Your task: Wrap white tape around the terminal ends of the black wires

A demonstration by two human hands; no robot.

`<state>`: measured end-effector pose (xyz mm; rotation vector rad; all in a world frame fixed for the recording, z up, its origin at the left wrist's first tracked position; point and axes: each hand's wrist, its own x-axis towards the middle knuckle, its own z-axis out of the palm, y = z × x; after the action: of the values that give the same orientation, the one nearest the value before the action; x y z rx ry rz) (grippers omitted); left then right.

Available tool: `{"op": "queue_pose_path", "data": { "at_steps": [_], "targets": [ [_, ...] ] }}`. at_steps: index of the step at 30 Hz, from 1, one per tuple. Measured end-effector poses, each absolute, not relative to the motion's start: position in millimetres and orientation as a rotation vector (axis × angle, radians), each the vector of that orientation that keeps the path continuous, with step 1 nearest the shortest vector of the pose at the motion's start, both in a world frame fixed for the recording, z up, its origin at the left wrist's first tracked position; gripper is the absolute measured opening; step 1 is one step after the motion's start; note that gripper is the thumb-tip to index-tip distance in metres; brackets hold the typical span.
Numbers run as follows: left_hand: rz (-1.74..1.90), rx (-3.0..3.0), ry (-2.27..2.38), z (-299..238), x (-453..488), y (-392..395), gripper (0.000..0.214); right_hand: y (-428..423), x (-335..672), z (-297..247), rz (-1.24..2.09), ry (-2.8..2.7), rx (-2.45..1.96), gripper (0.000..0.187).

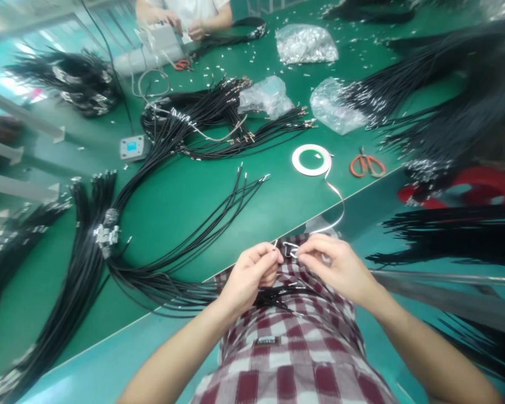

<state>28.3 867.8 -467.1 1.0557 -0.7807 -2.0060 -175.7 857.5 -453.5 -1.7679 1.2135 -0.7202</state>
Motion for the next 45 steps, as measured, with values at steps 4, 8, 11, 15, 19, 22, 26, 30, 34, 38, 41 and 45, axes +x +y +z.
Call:
{"op": "queue_pose_path", "data": {
  "at_steps": [4,8,11,15,19,22,26,30,34,38,41,45],
  "targets": [
    [-1.881,1.107,-0.983,-467.3,20.5,869.8,0.037,861.7,-175.7,-450.4,-0.718,1.209,-1.801,0.012],
    [-1.849,1.147,-1.124,-463.1,14.4,870.0,0.03,867.7,-179.4,-447.2,-0.722,1.244,-1.786,0.011],
    [-1.83,1.167,-1.168,-459.3,14.7,869.1,0.03,870.0,-183.5,-443.4,-0.667,1.247,-1.778,0.013],
    [-1.845,1.159,-1.229,-456.7,18.8,866.7,0.028,869.1,-188.5,-439.1,-0.604,1.228,-1.803,0.015],
    [-1.872,1.163,-1.331,-455.7,27.9,861.7,0.026,867.6,-192.9,-437.1,-0.56,1.206,-1.791,0.015],
    [-1.925,1.17,-1.346,-456.5,35.3,857.3,0.026,867.0,-194.4,-436.8,-0.522,1.141,-1.716,0.013],
    [-1.975,1.152,-1.316,-461.0,35.5,853.9,0.03,868.8,-189.0,-440.0,-0.591,0.968,-1.503,0.011],
    [-1.922,1.123,-1.246,-467.0,25.3,855.7,0.035,873.8,-174.1,-448.1,-0.894,0.93,-1.41,0.01],
    [-1.885,1.148,-1.122,-475.5,18.9,860.1,0.037,876.9,-157.1,-456.7,-1.007,0.861,-1.302,0.01],
    [-1.814,1.183,-1.094,-477.1,20.9,863.3,0.034,874.7,-148.2,-462.1,-1.103,0.851,-1.37,0.01],
    [-1.698,1.168,-0.962,-470.2,24.4,866.9,0.037,871.4,-147.9,-463.8,-1.237,0.942,-1.546,0.012],
    [-1.567,1.157,-0.983,-462.1,25.8,874.6,0.033,868.8,-148.4,-467.9,-1.262,1.019,-1.666,0.018]
  ]
}}
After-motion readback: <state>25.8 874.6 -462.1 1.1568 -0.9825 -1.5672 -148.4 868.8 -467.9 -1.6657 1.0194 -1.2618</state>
